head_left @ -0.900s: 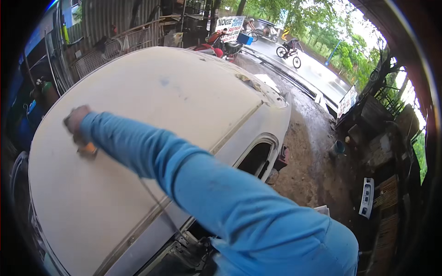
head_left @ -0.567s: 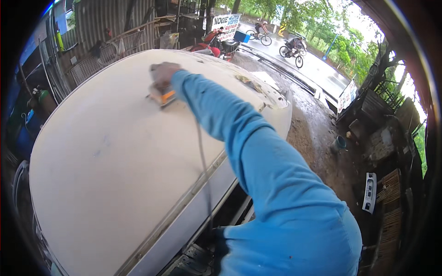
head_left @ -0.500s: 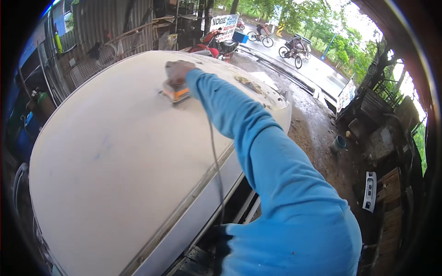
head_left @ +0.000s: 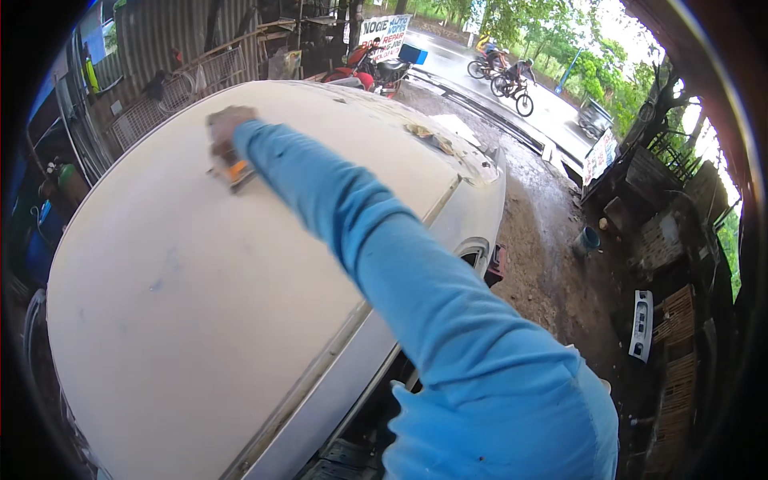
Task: Sanding the roof of a white vehicle using a power sander.
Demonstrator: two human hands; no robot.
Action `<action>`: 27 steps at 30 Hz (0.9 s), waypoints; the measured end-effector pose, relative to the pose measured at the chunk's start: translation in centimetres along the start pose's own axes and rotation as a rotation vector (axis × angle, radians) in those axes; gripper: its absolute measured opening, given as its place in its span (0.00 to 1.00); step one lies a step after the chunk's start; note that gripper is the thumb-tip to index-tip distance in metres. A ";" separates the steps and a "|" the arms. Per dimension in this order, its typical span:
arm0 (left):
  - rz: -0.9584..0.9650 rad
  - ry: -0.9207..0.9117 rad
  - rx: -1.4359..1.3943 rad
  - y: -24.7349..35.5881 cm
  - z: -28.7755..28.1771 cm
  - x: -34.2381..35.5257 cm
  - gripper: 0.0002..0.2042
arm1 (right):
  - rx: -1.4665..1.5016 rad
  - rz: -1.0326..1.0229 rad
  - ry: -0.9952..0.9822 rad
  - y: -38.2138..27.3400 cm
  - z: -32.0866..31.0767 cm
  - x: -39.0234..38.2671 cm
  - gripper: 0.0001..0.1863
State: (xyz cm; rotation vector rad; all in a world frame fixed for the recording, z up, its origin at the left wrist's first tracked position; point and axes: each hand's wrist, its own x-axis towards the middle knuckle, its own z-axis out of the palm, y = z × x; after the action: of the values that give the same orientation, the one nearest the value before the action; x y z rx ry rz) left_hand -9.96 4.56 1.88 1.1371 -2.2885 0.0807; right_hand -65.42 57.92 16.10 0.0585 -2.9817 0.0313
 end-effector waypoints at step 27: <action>0.395 0.206 -0.237 0.4 4.9 2.3 0.17 | 0.035 0.131 0.016 8.2 1.6 5.8 0.37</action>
State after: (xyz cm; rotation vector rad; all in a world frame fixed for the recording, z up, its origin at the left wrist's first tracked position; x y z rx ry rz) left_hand -13.65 1.75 -0.94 0.5240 -2.2338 0.0717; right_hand -71.69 65.84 15.29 -0.1324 -2.9641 0.0985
